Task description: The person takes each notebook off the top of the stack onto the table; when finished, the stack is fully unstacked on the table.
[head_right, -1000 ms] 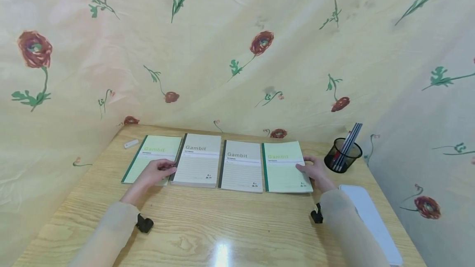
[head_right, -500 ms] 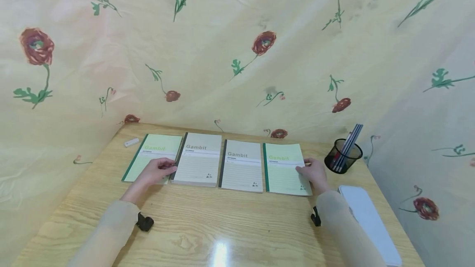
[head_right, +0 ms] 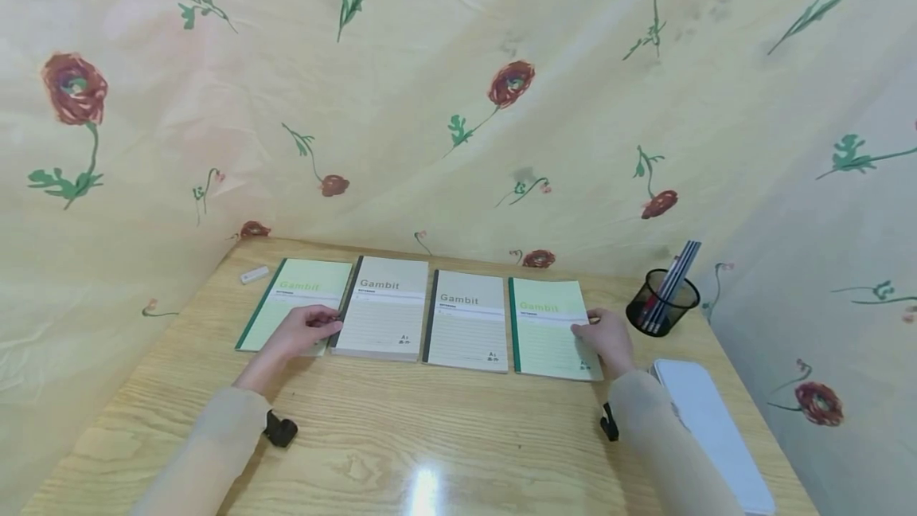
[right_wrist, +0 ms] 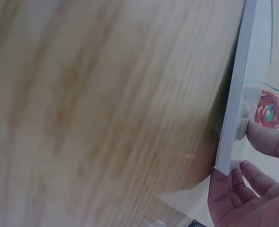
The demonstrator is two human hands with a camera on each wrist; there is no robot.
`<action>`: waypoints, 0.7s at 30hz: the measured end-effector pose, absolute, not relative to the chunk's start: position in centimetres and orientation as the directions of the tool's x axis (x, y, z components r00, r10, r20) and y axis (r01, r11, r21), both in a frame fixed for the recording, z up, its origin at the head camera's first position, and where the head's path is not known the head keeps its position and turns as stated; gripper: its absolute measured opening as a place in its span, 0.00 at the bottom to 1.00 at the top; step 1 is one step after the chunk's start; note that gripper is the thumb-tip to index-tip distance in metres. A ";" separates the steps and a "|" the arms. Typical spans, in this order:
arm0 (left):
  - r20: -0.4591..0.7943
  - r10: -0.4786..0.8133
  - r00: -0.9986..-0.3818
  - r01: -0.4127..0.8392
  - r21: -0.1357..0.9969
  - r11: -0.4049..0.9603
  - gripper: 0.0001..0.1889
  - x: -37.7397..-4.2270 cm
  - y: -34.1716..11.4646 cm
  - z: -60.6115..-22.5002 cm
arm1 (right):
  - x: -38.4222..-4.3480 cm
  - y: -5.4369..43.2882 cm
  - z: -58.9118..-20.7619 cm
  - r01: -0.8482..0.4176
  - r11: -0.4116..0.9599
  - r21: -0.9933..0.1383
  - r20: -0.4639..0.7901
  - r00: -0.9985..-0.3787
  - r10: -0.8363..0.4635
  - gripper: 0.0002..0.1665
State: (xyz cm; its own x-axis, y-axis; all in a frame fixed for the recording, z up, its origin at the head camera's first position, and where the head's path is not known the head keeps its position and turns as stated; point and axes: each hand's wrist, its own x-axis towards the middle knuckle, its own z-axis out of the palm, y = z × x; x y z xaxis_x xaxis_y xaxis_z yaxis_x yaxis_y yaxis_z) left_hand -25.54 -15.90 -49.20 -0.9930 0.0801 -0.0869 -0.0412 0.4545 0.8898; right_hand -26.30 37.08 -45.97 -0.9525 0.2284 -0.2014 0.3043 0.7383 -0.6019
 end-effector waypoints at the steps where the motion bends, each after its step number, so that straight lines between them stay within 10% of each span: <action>1: -0.087 0.080 -0.993 -0.041 0.889 0.455 0.16 -25.5 -15.9 -49.2 | -26.3 37.1 -46.0 0.303 0.745 -0.594 -0.198 -0.953 0.230 0.34; 21: -0.089 0.077 -0.993 -0.045 0.890 0.454 0.15 -25.7 -16.0 -49.2 | -25.7 36.8 -45.8 0.277 0.782 -0.558 -0.178 -0.961 0.214 0.32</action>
State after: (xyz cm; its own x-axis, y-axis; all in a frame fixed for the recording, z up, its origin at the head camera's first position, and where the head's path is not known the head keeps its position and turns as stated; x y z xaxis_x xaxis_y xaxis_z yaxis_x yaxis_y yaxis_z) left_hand -25.66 -15.97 -49.19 -0.9931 0.0766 -0.0890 -0.0448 0.4535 0.8901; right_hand -25.65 36.77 -45.76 -0.9607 0.2136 -0.1775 0.2770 0.7825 -0.5577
